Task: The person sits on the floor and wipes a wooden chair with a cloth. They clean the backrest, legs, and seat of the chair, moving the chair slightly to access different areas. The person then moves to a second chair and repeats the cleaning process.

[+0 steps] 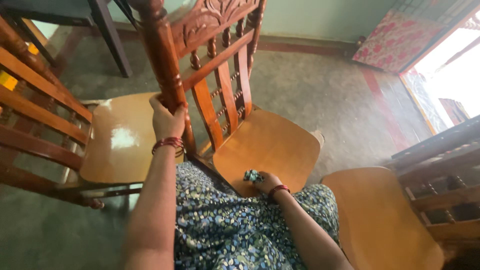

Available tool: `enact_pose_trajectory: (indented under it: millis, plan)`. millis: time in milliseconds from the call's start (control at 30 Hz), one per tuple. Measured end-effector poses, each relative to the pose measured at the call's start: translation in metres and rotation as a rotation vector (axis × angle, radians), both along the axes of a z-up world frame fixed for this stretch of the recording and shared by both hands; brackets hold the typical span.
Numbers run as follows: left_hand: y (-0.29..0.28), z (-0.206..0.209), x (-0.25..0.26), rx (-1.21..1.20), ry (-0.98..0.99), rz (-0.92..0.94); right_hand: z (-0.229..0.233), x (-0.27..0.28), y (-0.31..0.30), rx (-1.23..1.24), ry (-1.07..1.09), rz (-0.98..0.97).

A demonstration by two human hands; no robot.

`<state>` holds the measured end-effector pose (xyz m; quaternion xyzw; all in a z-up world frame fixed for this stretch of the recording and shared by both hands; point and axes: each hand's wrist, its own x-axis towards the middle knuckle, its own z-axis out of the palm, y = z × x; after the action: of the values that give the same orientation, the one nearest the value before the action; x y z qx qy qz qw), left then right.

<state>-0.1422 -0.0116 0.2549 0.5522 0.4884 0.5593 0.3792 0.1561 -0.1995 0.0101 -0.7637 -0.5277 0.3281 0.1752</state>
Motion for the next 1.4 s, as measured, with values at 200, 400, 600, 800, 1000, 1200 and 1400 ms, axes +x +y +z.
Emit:
enact_pose_trajectory:
  millis: [200,400,600,800,1000,1200,1400]
  plan:
    - [0.027,-0.008,0.012,-0.214,-0.116,0.075,0.125,-0.038,0.108,0.491,0.126,0.006]
    - [0.037,-0.019,0.009,0.081,0.208,0.202,0.186,-0.122,0.223,1.042,0.081,0.131]
    - [0.042,-0.033,0.021,0.278,0.235,0.292,0.075,-0.141,0.22,1.194,-0.251,0.116]
    - [0.049,-0.05,0.025,0.284,0.26,0.296,-0.013,-0.114,0.191,1.069,-0.142,0.154]
    - [0.023,-0.055,0.038,0.287,0.361,0.381,-0.044,-0.093,0.159,0.624,0.079,0.105]
    - [-0.028,-0.046,0.055,0.304,0.71,0.217,0.057,-0.075,0.201,0.876,0.117,-0.274]
    - [-0.004,-0.05,0.067,0.38,0.906,-0.031,0.173,-0.081,0.271,1.125,-0.267,0.124]
